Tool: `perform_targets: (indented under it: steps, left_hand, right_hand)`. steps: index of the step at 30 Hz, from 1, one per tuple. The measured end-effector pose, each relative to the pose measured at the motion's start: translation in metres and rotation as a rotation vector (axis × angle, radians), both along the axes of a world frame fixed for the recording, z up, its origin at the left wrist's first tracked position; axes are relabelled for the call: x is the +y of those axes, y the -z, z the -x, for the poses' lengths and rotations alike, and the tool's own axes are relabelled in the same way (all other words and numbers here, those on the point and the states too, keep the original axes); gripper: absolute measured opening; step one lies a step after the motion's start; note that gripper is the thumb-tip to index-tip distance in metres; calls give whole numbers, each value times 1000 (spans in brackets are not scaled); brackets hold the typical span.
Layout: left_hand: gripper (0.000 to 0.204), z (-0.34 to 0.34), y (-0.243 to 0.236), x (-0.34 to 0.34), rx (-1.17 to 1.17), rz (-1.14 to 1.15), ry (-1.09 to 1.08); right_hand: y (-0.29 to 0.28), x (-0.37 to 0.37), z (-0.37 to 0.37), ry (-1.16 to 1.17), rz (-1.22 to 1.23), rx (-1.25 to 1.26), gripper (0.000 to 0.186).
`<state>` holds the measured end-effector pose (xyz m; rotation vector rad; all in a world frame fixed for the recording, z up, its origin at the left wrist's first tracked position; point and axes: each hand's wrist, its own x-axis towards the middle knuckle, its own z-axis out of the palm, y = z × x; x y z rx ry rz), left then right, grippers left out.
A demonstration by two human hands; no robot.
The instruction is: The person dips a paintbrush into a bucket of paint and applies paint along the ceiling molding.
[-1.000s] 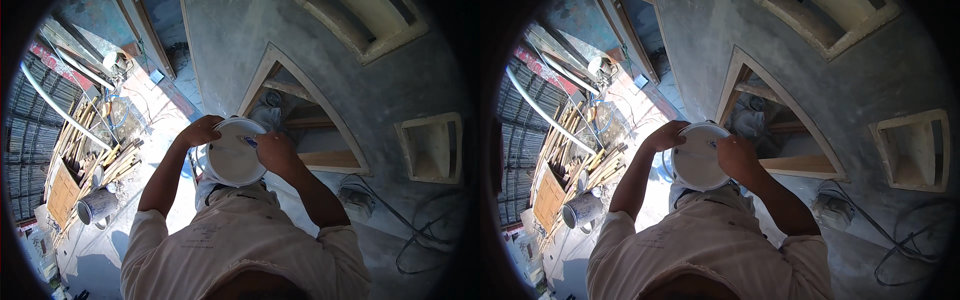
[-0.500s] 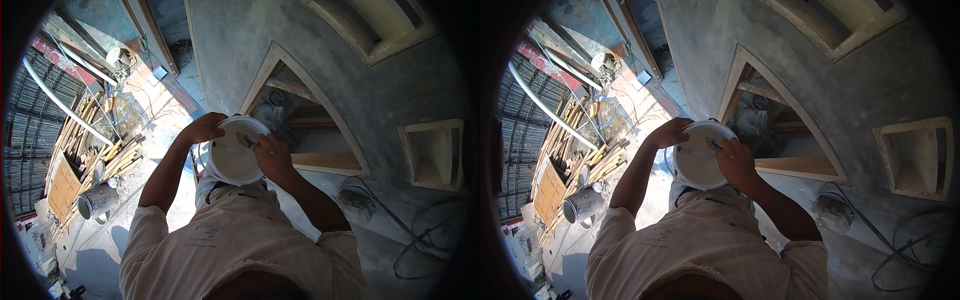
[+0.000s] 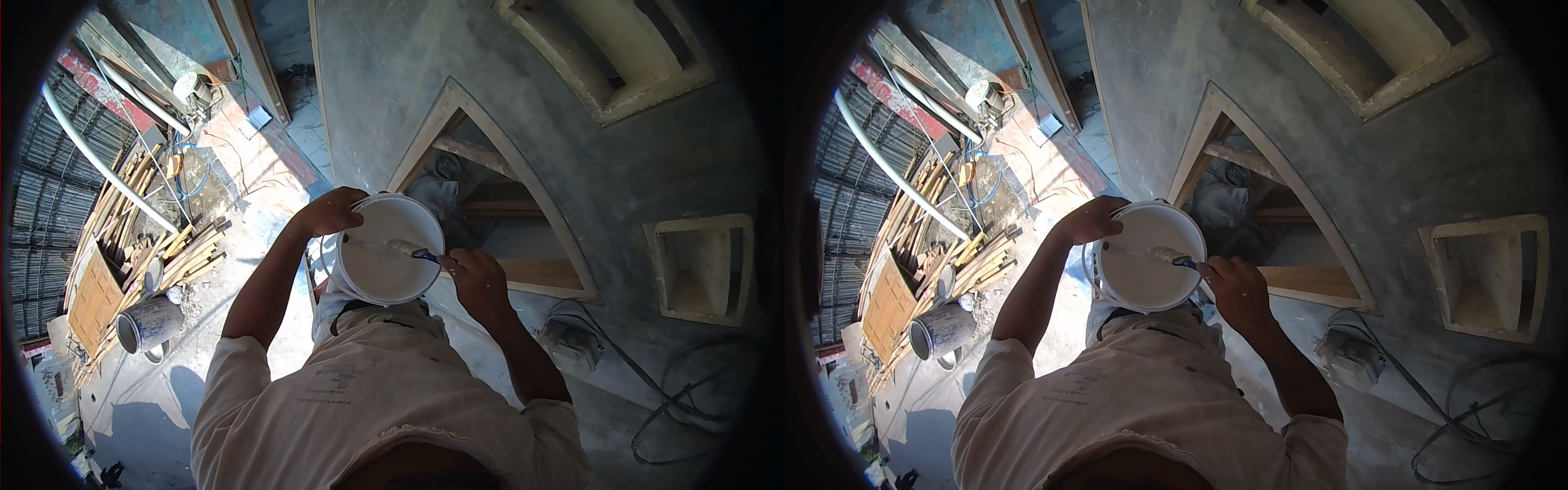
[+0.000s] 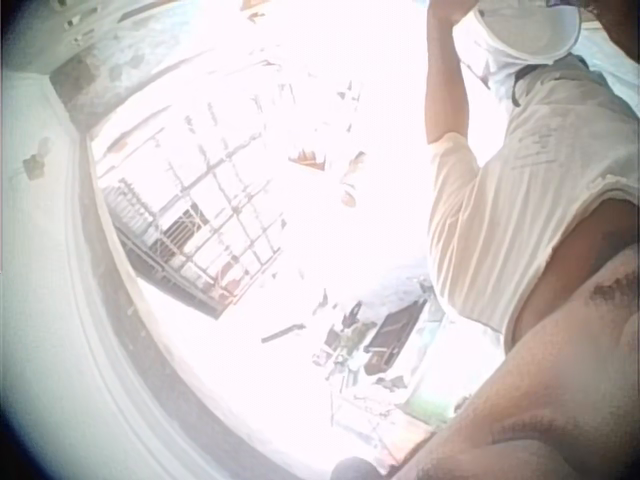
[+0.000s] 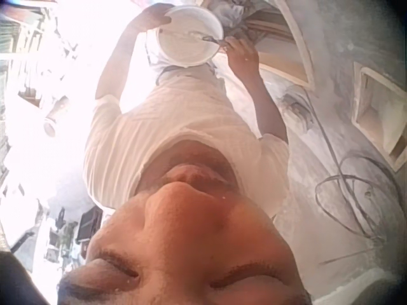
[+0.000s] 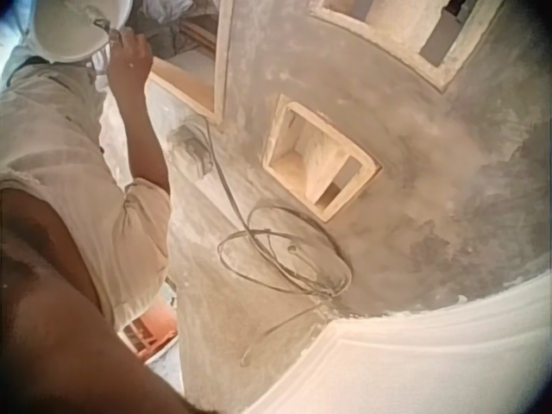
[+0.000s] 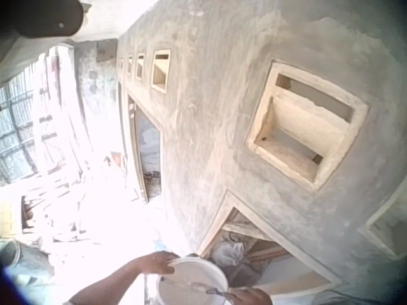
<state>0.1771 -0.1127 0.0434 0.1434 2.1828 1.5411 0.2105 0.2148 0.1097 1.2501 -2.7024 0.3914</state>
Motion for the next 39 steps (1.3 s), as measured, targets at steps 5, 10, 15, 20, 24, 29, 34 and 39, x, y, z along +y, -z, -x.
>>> perform_targets:
  steps: [5,10,15,20,24,29,34,39]
  left_hand:
    - [47,10,9,-7,-25,12,44]
    - [40,18,1,-4,25,-14,5]
    - [44,7,14,-8,93,49,17]
    - [45,1,23,-10,14,49,52]
    - [42,17,44,-12,3,154,85]
    - [30,34,93,-19,99,-140,43]
    - [42,31,71,-23,183,56,163]
    - [43,97,296,6,613,289,-29]
  right_hand:
    - [18,21,0,59,27,1,13]
    - [24,34,0,106,-53,-39,22]
    - [21,38,-9,152,162,-296,25]
    - [15,46,-25,85,222,-150,47]
    - [46,58,-22,48,18,-25,35]
    - [111,69,-7,18,-27,-44,28]
    - [118,63,6,-121,204,378,27]
    - [90,63,-13,-85,97,357,29]
